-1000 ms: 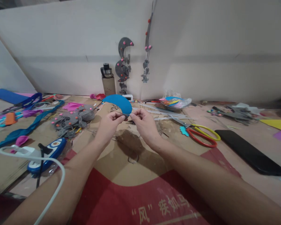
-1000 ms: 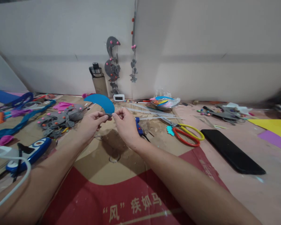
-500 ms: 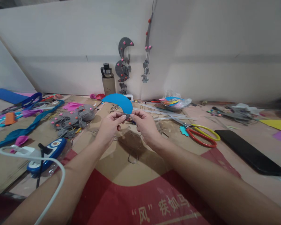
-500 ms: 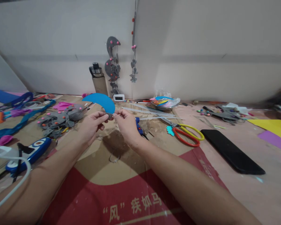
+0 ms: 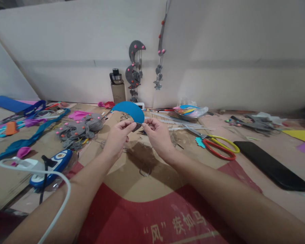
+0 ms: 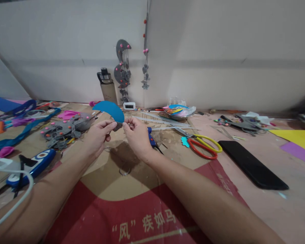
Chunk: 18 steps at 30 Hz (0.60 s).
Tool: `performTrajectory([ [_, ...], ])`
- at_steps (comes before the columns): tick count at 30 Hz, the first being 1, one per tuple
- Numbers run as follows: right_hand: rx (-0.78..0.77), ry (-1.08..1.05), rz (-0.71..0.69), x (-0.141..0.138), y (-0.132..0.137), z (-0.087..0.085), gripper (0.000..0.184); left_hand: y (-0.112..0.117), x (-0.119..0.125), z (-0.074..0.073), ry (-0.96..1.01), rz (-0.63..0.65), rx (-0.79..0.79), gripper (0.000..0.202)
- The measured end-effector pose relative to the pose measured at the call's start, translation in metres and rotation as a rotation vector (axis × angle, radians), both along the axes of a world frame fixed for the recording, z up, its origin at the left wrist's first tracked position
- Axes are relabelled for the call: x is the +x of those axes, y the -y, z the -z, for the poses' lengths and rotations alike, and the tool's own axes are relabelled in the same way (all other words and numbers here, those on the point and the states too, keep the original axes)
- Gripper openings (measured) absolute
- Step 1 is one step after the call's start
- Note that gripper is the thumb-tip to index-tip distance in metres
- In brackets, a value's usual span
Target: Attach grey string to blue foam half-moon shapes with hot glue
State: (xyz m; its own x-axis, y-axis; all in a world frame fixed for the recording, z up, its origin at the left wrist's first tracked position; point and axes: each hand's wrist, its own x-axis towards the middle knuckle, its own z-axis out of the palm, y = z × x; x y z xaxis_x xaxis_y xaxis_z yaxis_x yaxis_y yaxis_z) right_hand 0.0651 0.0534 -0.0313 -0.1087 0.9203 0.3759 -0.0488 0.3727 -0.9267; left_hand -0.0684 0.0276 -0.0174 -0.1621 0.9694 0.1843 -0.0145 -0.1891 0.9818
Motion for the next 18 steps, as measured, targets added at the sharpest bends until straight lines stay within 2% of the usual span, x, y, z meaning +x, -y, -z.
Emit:
performTrajectory([
  [8, 0.014, -0.017, -0.078, -0.0034, 0.0058, -0.0001, 0.013, 0.0008, 0.0019, -0.0084, 0.319, 0.099, -0.229, 0.014],
  [12, 0.007, -0.009, -0.067, -0.0033, 0.0074, -0.0009, 0.014, -0.0019, 0.0039, -0.0052, 0.434, 0.090, -0.177, 0.006],
  [18, -0.114, -0.081, -0.110, -0.0025, 0.0041, -0.0024, 0.017, -0.0022, 0.0033, -0.0055, 0.441, 0.091, -0.169, 0.005],
])
